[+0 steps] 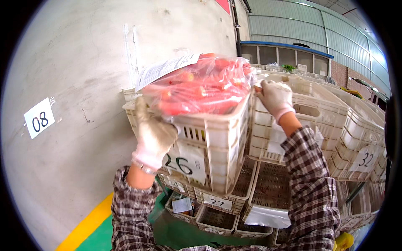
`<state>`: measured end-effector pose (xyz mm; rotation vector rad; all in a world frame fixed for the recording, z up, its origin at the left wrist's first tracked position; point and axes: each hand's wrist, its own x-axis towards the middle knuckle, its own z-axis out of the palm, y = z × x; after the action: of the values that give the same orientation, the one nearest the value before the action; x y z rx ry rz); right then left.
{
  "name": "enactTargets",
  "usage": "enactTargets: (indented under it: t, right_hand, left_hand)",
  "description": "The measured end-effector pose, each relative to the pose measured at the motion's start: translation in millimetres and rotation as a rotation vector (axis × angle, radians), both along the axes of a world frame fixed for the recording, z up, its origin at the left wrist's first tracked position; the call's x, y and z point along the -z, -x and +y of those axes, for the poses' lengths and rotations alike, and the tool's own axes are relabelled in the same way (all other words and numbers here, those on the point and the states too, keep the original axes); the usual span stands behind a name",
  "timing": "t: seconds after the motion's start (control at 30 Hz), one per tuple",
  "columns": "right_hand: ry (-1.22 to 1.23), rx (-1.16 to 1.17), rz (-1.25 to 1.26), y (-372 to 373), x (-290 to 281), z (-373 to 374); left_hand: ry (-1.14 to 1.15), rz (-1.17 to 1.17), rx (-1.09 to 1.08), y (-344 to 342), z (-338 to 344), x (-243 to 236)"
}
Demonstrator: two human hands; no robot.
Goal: The person packs groceries by transferring packaged meat, produce, goods, and bottles from storage baskets into plastic bags while checking order papers, then lifts and moves an emptied plastic basket.
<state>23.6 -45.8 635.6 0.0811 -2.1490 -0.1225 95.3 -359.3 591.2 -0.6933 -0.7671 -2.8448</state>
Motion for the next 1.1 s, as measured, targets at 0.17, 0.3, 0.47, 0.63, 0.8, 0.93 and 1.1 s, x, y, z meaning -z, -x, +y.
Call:
enactTargets:
  t: [0.17, 0.3, 0.47, 0.63, 0.8, 0.93, 1.1]
  right_hand:
    - [0.230, -0.802, 0.428, 1, -24, -10]
    - [-0.520, -1.058, 0.332, -83, -75, -173]
    - [-0.770, -0.895, -0.451, -84, -85, -248]
    - [-0.866, -0.755, 0.041, -81, -72, -233]
    - [-1.036, -0.809, 0.290, -99, -70, -253]
    - [-1.067, -0.928, -0.068, -106, -60, -271]
    - [-0.636, -1.593, -0.095, -91, -86, -209]
  left_hand:
    - [0.027, 0.026, 0.037, -47, -33, 18]
    - [0.008, -0.006, 0.043, -62, -37, 27]
    - [-0.018, 0.096, 0.095, -50, -43, 23]
    - [-0.086, 0.080, 0.004, -34, -54, 22]
    - [-0.139, 0.168, 0.071, -39, -53, 24]
    - [-0.216, -0.026, 0.158, -45, -59, 27]
    - [-0.003, 0.120, 0.122, -48, -44, 64]
